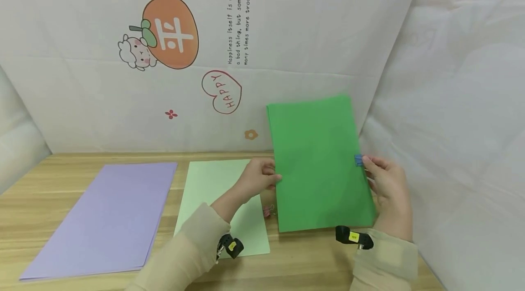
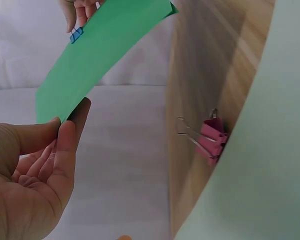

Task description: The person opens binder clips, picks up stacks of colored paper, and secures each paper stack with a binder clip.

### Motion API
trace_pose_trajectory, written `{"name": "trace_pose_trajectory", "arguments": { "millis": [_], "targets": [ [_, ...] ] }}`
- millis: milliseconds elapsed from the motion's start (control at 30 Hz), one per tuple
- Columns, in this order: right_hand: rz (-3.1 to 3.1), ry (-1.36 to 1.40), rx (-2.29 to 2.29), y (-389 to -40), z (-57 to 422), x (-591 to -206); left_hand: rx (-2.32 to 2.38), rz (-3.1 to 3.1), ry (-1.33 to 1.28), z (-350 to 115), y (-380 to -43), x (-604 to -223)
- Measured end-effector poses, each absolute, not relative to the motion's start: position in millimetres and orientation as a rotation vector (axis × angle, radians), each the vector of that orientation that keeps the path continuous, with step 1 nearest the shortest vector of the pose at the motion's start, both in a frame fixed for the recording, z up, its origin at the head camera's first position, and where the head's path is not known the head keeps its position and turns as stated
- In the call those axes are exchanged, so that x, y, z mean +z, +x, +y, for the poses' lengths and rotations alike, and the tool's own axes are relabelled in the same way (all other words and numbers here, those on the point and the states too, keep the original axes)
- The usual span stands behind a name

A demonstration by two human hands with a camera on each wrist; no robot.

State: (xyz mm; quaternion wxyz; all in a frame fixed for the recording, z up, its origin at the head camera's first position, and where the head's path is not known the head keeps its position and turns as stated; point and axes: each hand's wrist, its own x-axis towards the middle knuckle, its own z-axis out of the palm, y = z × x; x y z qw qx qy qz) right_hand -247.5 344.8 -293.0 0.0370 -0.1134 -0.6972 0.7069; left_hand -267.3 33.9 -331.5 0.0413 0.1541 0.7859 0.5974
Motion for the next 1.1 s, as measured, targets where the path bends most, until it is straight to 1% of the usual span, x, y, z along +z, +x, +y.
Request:
{"name": "trace_pose_trajectory", "arguments": {
  "millis": [500, 767, 1000, 1100],
  "targets": [
    [-2.495, -0.422, 2.036, -259.5, 349.9, -314.0, 1.678, 2.413, 0.426, 38.3, -274.4, -350.7],
    [-2.58, -0.521, 1.968, -262.1, 352.5, -325.8, 1.604, 2.4, 0.391, 43.6, -271.9, -355.1],
    [-2.592, -0.528, 1.953, -267.4, 352.5, -333.1, 1.577, 2.406, 0.39, 50.3, -273.6, -356.1],
    [-2.677, -0.514, 1.856, -271.1, 353.3, -335.7, 1.544, 2.422, 0.367, 51.9, -274.7, -356.6]
  ]
}}
